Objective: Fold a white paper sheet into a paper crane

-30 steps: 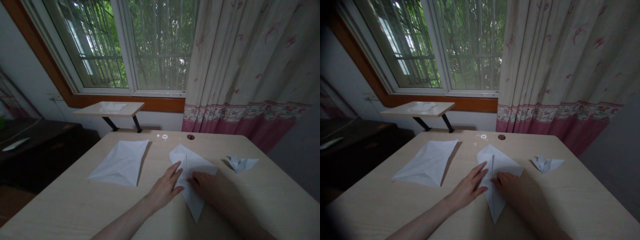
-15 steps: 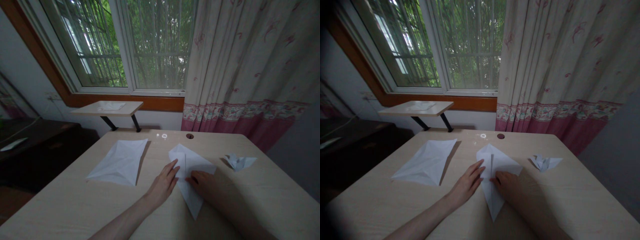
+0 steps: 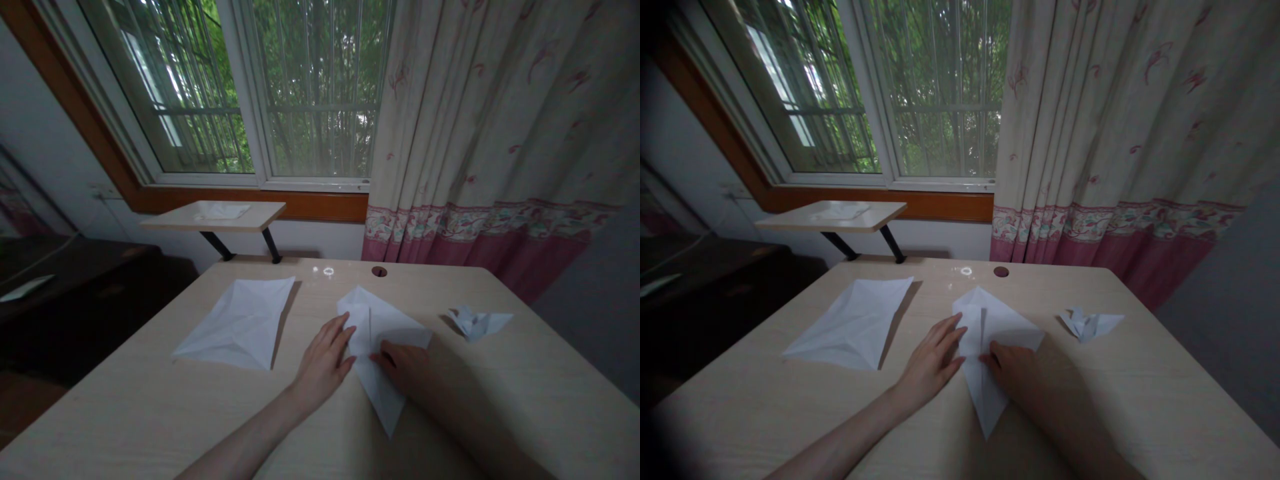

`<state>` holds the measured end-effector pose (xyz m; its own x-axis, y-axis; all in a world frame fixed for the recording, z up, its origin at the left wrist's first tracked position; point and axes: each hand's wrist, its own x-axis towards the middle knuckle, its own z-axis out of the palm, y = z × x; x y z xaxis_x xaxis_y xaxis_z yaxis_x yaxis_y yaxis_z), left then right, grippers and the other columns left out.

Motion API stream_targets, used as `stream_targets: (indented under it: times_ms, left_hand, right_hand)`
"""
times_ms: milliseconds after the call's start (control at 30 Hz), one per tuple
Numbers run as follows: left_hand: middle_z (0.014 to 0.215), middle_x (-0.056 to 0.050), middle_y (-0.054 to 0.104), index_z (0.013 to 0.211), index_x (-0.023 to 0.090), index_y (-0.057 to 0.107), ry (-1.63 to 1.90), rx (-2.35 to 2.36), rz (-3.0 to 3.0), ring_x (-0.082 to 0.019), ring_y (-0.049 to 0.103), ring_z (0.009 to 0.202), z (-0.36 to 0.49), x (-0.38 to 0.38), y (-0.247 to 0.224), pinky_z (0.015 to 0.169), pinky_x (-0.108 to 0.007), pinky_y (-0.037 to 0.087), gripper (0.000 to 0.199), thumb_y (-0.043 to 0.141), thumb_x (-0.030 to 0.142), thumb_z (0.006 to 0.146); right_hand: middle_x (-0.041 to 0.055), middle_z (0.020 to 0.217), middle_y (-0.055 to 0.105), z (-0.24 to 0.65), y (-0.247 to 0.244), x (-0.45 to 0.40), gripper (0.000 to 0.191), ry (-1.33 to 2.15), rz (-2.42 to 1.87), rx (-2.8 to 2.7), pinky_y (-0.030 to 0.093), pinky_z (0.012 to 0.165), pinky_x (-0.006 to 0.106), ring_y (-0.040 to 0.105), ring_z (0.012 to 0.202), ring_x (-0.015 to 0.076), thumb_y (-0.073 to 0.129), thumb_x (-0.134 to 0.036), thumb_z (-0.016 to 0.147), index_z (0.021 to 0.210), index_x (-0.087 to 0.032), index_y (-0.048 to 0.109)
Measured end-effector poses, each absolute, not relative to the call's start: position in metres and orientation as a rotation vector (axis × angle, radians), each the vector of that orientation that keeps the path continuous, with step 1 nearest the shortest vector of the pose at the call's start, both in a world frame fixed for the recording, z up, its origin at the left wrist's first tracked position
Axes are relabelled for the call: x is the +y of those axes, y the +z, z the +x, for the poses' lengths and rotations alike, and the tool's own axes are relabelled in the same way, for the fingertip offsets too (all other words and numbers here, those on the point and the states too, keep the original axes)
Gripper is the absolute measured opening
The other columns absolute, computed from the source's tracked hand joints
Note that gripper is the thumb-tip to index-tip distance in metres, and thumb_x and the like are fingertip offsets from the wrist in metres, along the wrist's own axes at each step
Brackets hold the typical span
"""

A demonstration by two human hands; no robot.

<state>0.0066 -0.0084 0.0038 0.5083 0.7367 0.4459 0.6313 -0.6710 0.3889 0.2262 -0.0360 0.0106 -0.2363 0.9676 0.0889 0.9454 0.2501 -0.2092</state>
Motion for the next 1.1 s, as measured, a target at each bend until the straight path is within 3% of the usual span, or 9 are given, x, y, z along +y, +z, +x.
stream_targets:
  times_ms: [467,833,1100]
  left_hand:
    - [0.15,-0.012,0.032,0.139,0.023,0.039,0.813,1.203,2.378,-0.033,0.029,0.137,0.009,-0.008,0.001,0.109,-0.053,0.033,0.082,0.076,0.027,0.065]
    - [0.155,-0.018,0.018,0.144,0.015,0.032,0.602,1.264,2.383,-0.037,0.018,0.141,0.012,-0.017,0.009,0.112,-0.054,0.028,0.101,0.08,0.038,0.059]
    - [0.156,-0.022,0.012,0.148,0.012,0.023,0.416,1.328,2.395,-0.04,0.01,0.143,0.014,-0.023,0.013,0.114,-0.06,0.015,0.115,0.079,0.053,0.057]
  right_hand:
    - [0.0048,0.077,0.073,0.23,-0.005,-0.027,0.026,0.238,-1.869,-2.313,0.035,0.056,0.027,0.068,0.068,0.0212,0.047,-0.035,0.093,0.081,-0.022,0.066]
    - [0.0048,0.08,0.073,0.23,-0.008,-0.026,0.025,0.276,-1.871,-2.306,0.032,0.057,0.027,0.068,0.072,0.0214,0.048,-0.037,0.092,0.081,-0.022,0.066]
    - [0.0056,0.08,0.072,0.231,-0.006,-0.026,0.025,0.297,-1.875,-2.304,0.031,0.057,0.027,0.067,0.071,0.0209,0.048,-0.037,0.092,0.082,-0.022,0.066]
